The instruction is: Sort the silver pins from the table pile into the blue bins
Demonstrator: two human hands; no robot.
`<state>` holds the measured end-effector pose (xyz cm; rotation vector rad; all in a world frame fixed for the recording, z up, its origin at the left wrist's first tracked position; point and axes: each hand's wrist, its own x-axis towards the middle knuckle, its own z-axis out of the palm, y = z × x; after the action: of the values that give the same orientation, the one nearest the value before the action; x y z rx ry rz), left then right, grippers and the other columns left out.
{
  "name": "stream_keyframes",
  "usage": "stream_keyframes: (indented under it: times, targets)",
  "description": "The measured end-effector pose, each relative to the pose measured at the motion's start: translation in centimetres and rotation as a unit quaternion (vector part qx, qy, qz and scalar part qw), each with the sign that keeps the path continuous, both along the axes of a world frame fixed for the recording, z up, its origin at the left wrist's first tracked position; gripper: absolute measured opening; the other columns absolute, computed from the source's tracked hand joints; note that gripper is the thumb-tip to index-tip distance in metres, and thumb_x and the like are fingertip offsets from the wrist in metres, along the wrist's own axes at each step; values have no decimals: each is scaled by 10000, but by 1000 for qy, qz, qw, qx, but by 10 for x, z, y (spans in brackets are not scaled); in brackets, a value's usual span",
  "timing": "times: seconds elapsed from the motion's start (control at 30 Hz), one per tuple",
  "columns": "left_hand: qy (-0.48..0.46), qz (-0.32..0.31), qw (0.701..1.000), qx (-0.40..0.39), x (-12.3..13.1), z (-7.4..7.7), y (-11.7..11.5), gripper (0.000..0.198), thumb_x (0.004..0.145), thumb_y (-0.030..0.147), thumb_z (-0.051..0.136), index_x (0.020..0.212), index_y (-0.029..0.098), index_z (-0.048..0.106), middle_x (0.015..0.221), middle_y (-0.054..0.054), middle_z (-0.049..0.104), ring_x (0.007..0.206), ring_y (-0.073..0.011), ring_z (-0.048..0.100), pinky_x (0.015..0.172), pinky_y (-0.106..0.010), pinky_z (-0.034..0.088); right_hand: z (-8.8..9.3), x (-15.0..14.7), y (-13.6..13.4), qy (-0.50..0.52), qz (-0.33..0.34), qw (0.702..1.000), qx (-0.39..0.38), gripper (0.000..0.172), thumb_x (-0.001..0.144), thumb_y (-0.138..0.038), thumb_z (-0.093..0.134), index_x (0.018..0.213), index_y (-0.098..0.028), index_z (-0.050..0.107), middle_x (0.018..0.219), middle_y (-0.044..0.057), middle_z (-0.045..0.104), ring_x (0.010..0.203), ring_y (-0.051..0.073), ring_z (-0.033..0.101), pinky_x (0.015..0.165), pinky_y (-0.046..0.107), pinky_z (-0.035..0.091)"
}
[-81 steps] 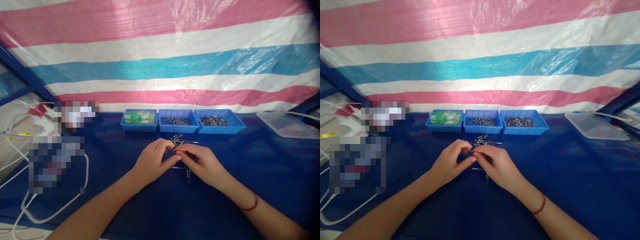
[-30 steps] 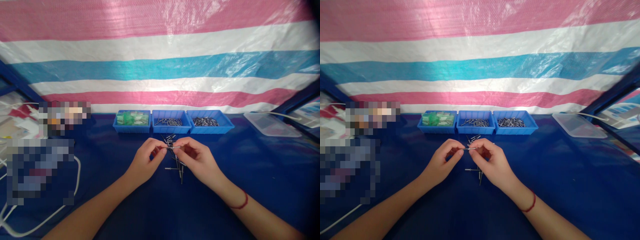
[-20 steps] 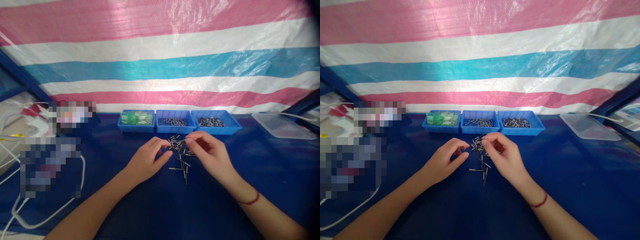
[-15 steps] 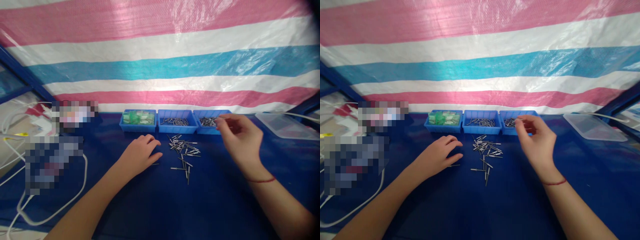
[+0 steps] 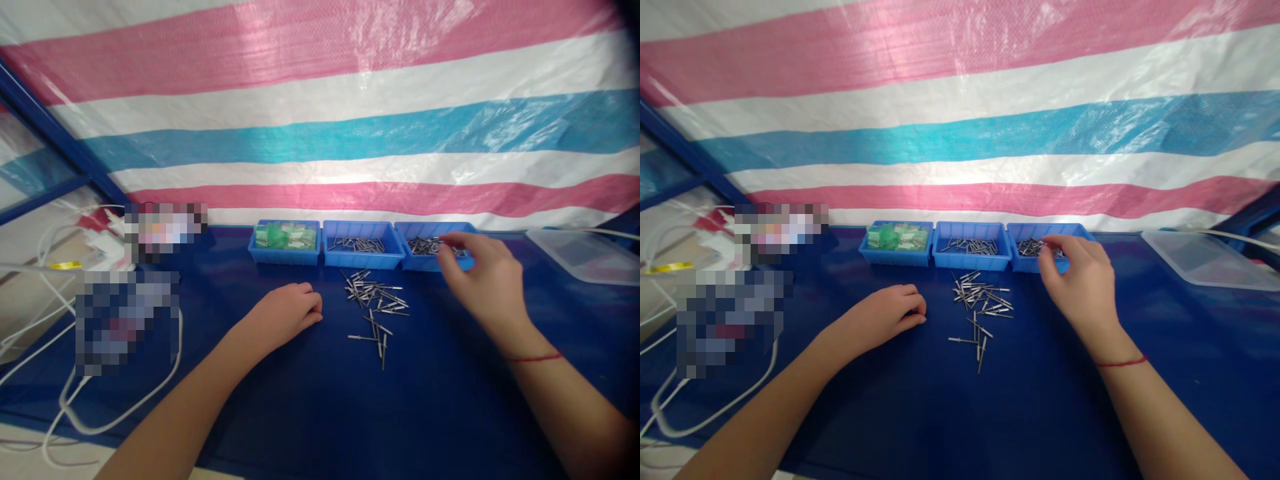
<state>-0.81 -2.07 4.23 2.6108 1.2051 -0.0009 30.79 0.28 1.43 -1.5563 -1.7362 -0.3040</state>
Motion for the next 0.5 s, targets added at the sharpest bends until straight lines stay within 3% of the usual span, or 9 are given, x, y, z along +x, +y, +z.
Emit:
stream_keyframes:
  times: [0.27, 0.5]
  targets:
    - [-30, -32, 998, -41, -2, 3, -1, 89, 870, 249, 619, 909, 181, 661, 930, -15, 633, 800, -145, 631, 718, -218, 451, 1, -32, -12, -4, 152, 988, 24, 147, 871, -244, 548, 951, -180, 654, 925, 90, 703, 894, 250, 634, 828, 398, 490]
    - [50, -14, 999, -1, 2, 4, -6, 116, 911, 221, 539, 871, 161, 630, 890, -48, 634, 813, -189, 612, 739, -277, 458, 4, -51, -24, 8, 227, 974, 1, 100, 872, -203, 558, 911, -189, 648, 890, 70, 694, 867, 227, 636, 816, 381, 493]
